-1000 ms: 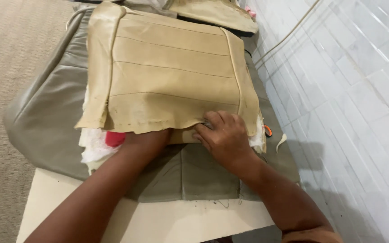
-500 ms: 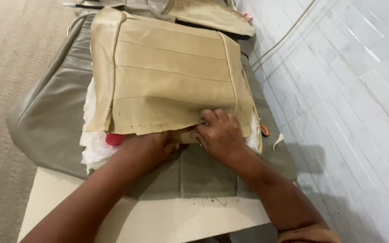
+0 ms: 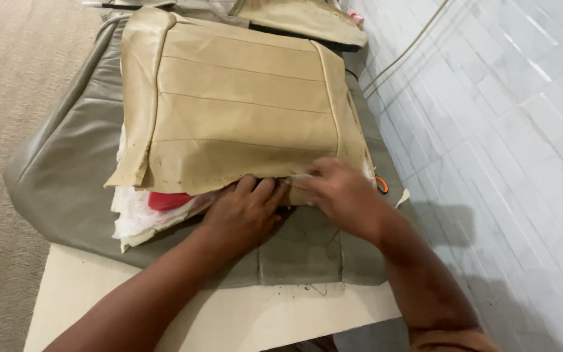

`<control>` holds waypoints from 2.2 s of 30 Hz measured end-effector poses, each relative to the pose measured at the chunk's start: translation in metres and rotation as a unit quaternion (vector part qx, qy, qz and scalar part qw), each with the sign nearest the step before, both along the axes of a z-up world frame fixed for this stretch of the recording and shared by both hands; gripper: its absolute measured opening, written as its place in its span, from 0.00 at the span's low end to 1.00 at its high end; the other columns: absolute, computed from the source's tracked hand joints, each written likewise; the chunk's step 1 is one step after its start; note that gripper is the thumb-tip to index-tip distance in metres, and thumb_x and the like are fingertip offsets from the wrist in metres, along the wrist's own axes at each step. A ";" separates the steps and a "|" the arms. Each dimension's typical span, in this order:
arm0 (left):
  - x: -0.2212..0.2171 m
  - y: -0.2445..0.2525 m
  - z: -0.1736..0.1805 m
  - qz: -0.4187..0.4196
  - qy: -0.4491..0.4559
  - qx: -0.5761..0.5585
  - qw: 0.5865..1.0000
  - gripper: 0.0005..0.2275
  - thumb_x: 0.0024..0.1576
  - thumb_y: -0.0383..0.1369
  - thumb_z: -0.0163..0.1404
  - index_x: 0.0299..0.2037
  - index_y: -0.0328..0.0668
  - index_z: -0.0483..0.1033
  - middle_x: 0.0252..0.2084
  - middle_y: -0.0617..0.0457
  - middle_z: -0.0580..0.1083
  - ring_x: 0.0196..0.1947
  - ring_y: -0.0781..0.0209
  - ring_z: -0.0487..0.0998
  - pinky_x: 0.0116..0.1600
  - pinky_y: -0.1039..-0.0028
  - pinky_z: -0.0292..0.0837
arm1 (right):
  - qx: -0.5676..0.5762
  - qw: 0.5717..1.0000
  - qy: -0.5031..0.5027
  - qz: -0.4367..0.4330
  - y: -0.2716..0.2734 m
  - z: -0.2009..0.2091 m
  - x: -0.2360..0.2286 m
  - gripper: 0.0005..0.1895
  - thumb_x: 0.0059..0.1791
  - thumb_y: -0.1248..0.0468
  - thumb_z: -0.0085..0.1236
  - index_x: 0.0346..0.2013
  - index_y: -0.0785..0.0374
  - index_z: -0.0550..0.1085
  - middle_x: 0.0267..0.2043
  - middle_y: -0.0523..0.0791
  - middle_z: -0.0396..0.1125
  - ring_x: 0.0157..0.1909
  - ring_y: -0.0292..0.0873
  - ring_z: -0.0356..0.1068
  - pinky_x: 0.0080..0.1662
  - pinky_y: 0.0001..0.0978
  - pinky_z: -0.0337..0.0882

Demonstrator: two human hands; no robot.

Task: Hand-stitching a tan leather cover onto a padded seat base using a needle and thread

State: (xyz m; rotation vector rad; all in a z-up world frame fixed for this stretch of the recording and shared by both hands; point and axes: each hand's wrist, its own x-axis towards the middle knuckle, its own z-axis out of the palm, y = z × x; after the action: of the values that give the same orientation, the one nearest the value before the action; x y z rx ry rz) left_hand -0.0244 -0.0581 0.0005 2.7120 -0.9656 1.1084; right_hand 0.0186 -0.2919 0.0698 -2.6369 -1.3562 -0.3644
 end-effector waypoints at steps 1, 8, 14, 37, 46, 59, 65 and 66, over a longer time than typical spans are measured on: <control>0.001 0.001 -0.001 0.000 0.001 0.001 1.000 0.30 0.48 0.48 0.61 0.60 0.47 0.73 0.40 0.52 0.67 0.37 0.52 0.71 0.25 0.73 0.75 | 0.001 1.000 0.001 0.000 -0.006 0.005 -0.014 0.13 0.46 0.62 0.63 0.45 0.58 0.77 0.48 0.54 0.68 0.51 0.63 0.71 0.50 0.55 0.71; 0.004 -0.005 -0.002 0.034 0.080 0.024 0.996 0.32 0.49 0.54 0.59 0.63 0.51 0.71 0.44 0.53 0.64 0.40 0.50 0.69 0.35 0.63 0.72 | -0.112 0.985 0.125 -0.045 -0.001 0.011 -0.032 0.11 0.49 0.53 0.59 0.41 0.52 0.74 0.41 0.46 0.71 0.46 0.55 0.74 0.43 0.50 0.75; 0.004 -0.005 0.000 0.041 0.089 0.033 0.995 0.31 0.51 0.53 0.57 0.63 0.51 0.70 0.44 0.53 0.64 0.41 0.49 0.69 0.35 0.62 0.71 | -0.096 0.988 0.057 -0.110 -0.019 0.000 0.005 0.17 0.46 0.57 0.64 0.49 0.52 0.74 0.50 0.46 0.65 0.54 0.53 0.70 0.50 0.46 0.74; 0.002 -0.006 -0.007 0.033 0.025 0.022 0.999 0.29 0.50 0.56 0.55 0.58 0.50 0.74 0.45 0.52 0.65 0.39 0.53 0.70 0.28 0.67 0.71 | -0.150 0.897 0.271 -0.315 -0.021 0.030 0.035 0.14 0.46 0.52 0.64 0.42 0.49 0.73 0.40 0.47 0.77 0.50 0.56 0.76 0.50 0.52 0.74; 0.007 -0.002 -0.006 -0.014 0.065 -0.065 0.996 0.29 0.48 0.48 0.58 0.60 0.49 0.74 0.49 0.49 0.69 0.44 0.48 0.73 0.33 0.63 0.75 | -0.091 0.889 0.342 -0.293 -0.035 0.016 0.057 0.15 0.42 0.52 0.66 0.39 0.54 0.77 0.36 0.48 0.79 0.47 0.54 0.78 0.47 0.50 0.75; 0.002 0.003 0.006 -0.077 0.135 -0.134 0.979 0.27 0.53 0.41 0.59 0.63 0.43 0.71 0.48 0.48 0.71 0.41 0.46 0.70 0.36 0.56 0.71 | 0.006 0.859 0.420 -0.291 -0.047 0.001 0.062 0.13 0.40 0.64 0.77 0.30 0.57 0.77 0.25 0.39 0.69 0.29 0.35 0.64 0.33 0.30 0.64; 0.001 0.002 0.000 -0.069 0.130 -0.128 0.981 0.28 0.52 0.41 0.59 0.63 0.46 0.71 0.52 0.49 0.71 0.42 0.47 0.70 0.35 0.57 0.72 | 0.009 0.868 0.414 -0.273 -0.056 -0.010 0.068 0.15 0.38 0.64 0.79 0.29 0.56 0.77 0.24 0.37 0.68 0.28 0.34 0.62 0.32 0.28 0.63; 0.004 0.004 0.003 -0.068 0.132 -0.115 0.982 0.27 0.53 0.42 0.58 0.63 0.45 0.70 0.52 0.49 0.71 0.43 0.47 0.69 0.33 0.58 0.72 | 0.016 0.861 0.423 -0.280 -0.054 -0.008 0.070 0.15 0.37 0.64 0.79 0.31 0.56 0.77 0.25 0.38 0.67 0.29 0.34 0.62 0.33 0.28 0.62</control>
State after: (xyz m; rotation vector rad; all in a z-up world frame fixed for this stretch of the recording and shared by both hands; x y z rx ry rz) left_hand -0.0203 -0.0537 0.0033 2.4841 -0.9014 0.7592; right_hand 0.0890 -0.3462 0.0618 -2.5625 -0.2983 0.6552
